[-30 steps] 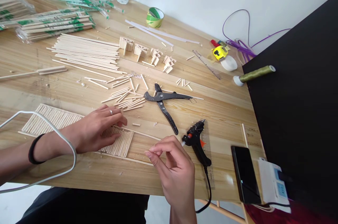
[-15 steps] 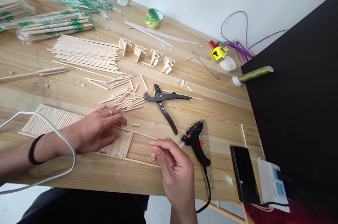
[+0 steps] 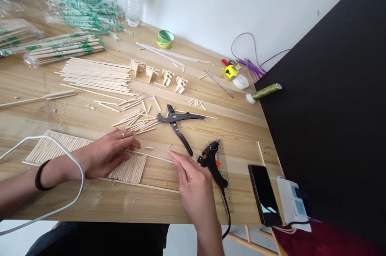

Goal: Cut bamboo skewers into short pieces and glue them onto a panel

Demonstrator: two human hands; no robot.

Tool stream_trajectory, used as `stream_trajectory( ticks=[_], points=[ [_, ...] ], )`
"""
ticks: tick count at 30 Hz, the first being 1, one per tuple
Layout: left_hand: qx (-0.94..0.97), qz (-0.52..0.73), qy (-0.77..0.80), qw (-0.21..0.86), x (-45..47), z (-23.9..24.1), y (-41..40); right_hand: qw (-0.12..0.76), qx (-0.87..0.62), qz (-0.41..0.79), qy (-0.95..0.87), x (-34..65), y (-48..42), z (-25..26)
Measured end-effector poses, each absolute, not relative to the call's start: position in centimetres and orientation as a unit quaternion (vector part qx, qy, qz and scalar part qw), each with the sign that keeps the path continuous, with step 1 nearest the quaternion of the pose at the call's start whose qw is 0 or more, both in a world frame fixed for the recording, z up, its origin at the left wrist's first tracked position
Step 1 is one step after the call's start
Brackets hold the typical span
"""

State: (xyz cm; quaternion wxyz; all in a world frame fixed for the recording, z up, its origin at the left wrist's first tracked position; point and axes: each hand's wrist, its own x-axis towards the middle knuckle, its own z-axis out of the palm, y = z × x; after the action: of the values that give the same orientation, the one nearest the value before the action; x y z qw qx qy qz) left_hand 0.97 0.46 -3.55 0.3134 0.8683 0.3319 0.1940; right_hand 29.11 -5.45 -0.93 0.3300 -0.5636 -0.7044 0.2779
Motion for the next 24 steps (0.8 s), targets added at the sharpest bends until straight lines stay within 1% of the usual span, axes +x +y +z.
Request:
stream_trajectory(
  ticks=[2,6,10,13,16,19,21,24],
  points=[
    [0.869,0.188,0.333,0.314,0.9,-3.5,0.5,0.334,-0.594,0.243,-0.690,29.3,-5.5,-0.9],
    [0.873,0.165,0.348,0.298,0.9,-3.4,0.6,0.373,-0.674,0.154,-0.618,30.4,-5.9,-0.5],
    [0.878,0.155,0.374,0.254,0.7,-3.5,0.6,0.382,-0.676,0.112,-0.620,33.1,-6.1,0.0],
    [0.881,0.162,0.380,0.231,0.6,-3.9,0.4,0.321,-0.693,0.083,-0.640,35.9,-6.5,-0.4],
    [0.887,0.160,0.375,0.217,0.3,-4.2,0.2,0.259,-0.729,0.100,-0.626,38.6,-7.4,-1.7],
    [0.896,0.139,0.357,0.225,-0.1,-3.7,0.3,0.203,-0.759,0.146,-0.601,40.0,-8.4,-3.1],
    [0.898,0.125,0.348,0.239,-0.4,-3.1,0.5,0.187,-0.767,0.166,-0.591,40.1,-8.7,-3.8],
    [0.896,0.124,0.340,0.256,-0.6,-2.7,0.8,0.190,-0.784,0.162,-0.569,39.7,-8.3,-4.3]
  ],
)
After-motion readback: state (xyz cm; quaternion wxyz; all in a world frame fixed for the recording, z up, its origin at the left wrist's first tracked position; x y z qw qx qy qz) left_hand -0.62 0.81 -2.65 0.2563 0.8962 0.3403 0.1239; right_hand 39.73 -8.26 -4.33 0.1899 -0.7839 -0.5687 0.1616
